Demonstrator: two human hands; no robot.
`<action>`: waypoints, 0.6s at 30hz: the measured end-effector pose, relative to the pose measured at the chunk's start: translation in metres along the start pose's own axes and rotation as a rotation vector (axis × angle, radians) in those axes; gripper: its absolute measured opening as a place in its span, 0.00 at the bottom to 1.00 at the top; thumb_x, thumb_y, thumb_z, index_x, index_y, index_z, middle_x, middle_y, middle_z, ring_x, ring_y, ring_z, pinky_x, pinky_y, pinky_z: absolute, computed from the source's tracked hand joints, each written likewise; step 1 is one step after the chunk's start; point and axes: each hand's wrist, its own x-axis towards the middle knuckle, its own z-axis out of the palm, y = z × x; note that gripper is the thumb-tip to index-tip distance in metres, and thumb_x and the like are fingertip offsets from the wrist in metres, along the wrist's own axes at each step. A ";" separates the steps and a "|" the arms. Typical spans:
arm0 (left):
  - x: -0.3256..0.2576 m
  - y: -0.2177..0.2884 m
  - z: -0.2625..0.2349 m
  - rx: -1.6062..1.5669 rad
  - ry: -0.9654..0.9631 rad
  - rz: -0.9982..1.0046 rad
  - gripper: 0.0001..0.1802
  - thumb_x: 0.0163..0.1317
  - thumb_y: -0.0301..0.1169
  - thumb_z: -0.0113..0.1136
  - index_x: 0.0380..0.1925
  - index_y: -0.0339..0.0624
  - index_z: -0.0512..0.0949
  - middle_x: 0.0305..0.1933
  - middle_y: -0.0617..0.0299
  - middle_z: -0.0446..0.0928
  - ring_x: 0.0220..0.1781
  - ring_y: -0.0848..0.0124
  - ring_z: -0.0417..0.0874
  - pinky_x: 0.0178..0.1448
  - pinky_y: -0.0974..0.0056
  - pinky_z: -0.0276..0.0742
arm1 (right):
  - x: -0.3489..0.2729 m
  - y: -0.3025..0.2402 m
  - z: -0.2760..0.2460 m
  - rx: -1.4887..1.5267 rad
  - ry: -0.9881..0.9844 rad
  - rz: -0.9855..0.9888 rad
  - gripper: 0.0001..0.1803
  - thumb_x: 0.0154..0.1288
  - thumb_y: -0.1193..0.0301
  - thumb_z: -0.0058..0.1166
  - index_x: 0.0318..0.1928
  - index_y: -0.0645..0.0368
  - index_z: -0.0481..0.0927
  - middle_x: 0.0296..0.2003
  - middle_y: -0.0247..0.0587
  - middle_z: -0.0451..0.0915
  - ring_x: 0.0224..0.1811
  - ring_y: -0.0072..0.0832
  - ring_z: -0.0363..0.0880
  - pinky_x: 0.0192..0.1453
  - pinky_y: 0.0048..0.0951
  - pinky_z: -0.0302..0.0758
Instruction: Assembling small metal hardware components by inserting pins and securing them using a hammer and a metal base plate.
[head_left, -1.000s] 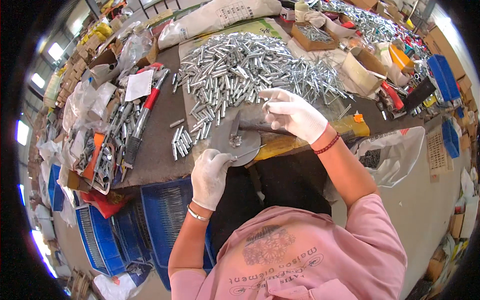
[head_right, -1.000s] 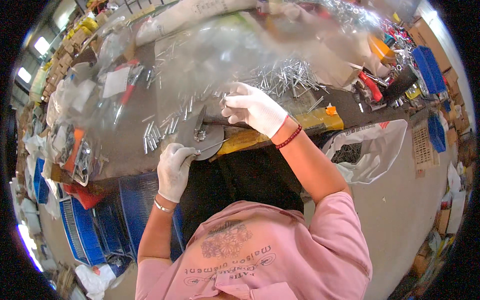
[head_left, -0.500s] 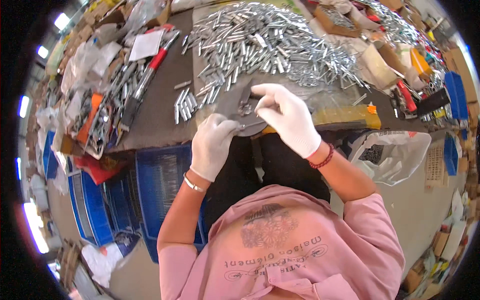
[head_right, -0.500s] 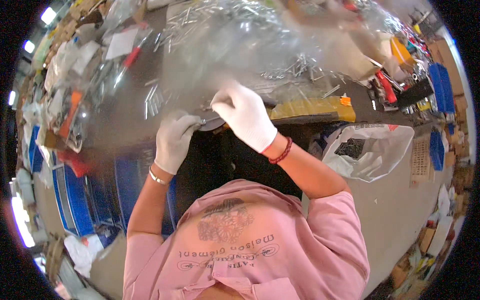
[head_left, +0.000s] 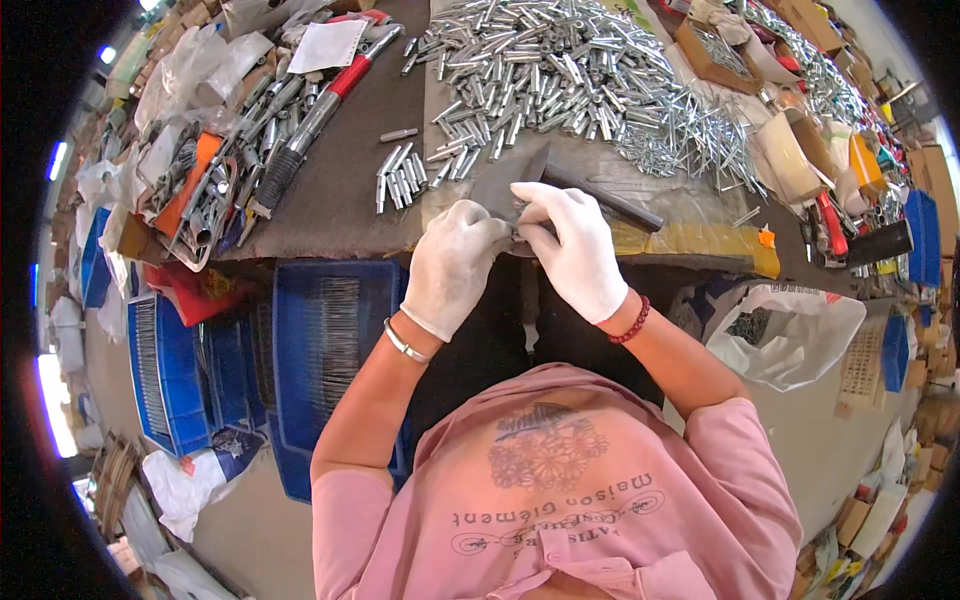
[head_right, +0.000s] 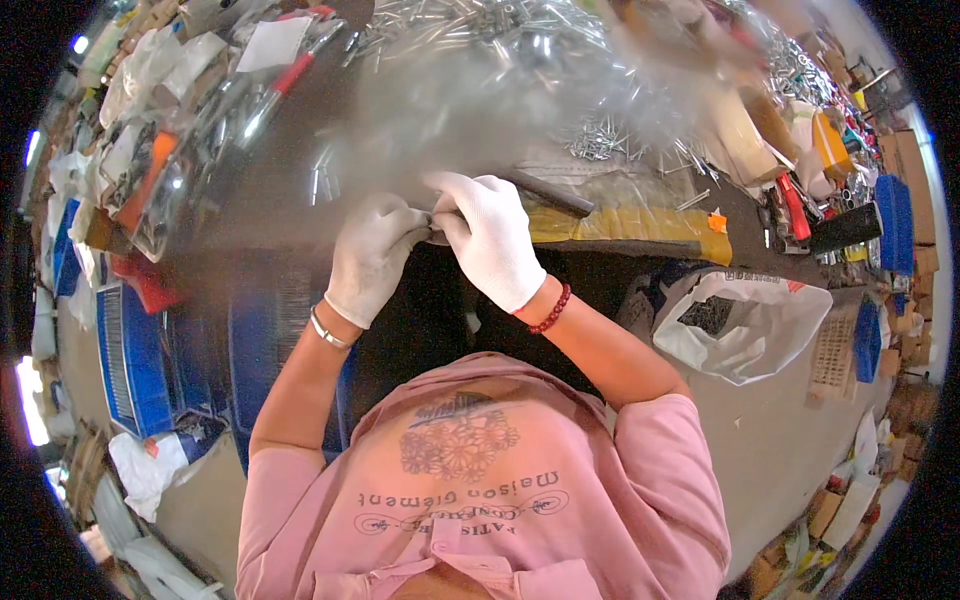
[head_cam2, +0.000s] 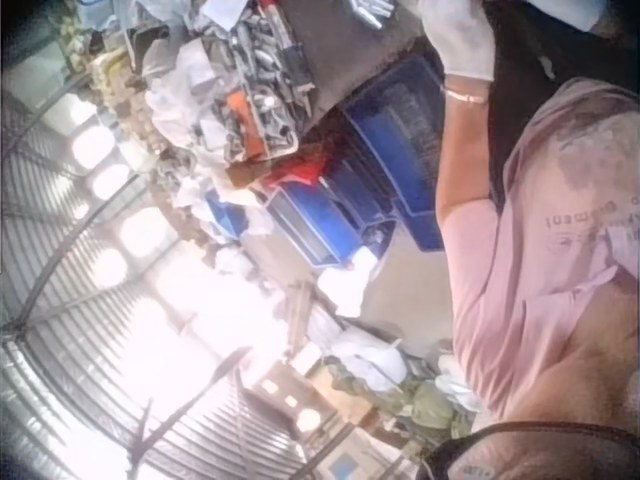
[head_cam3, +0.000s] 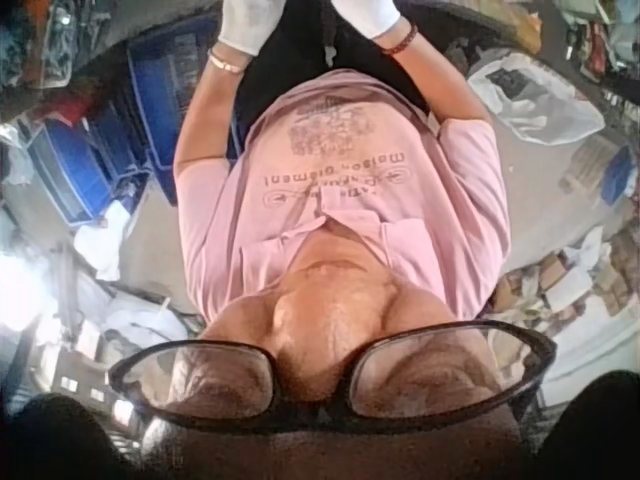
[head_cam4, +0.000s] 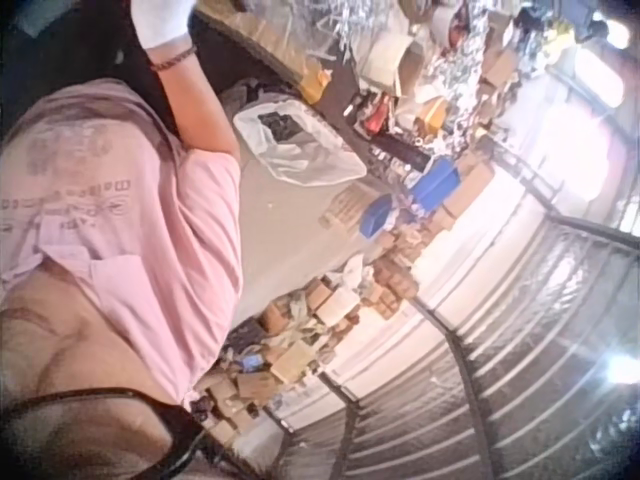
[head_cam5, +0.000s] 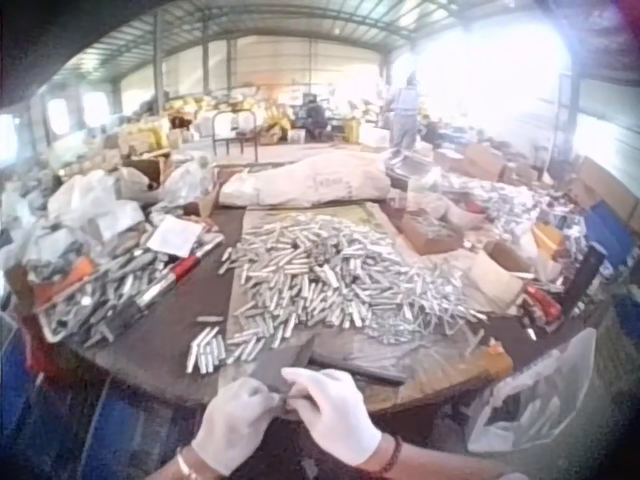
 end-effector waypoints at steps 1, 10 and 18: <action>0.000 0.000 0.000 -0.003 0.012 0.015 0.10 0.55 0.22 0.72 0.36 0.44 0.83 0.37 0.58 0.79 0.41 0.53 0.84 0.45 0.52 0.81 | 0.000 0.000 0.000 -0.029 -0.005 -0.015 0.25 0.62 0.81 0.65 0.61 0.55 0.82 0.37 0.33 0.89 0.46 0.42 0.83 0.59 0.41 0.75; 0.004 0.000 0.004 -0.029 0.040 0.017 0.11 0.54 0.23 0.74 0.36 0.43 0.84 0.36 0.56 0.78 0.40 0.52 0.83 0.44 0.50 0.80 | 0.002 -0.005 -0.006 -0.339 -0.103 -0.349 0.27 0.61 0.78 0.67 0.61 0.52 0.83 0.38 0.35 0.83 0.43 0.41 0.81 0.59 0.44 0.75; 0.002 0.000 -0.002 -0.004 -0.068 -0.057 0.09 0.58 0.23 0.73 0.39 0.41 0.87 0.37 0.54 0.82 0.42 0.53 0.85 0.47 0.53 0.81 | 0.021 0.027 -0.067 -0.606 -0.172 -0.069 0.21 0.62 0.72 0.68 0.57 0.54 0.85 0.43 0.44 0.86 0.49 0.46 0.85 0.55 0.45 0.81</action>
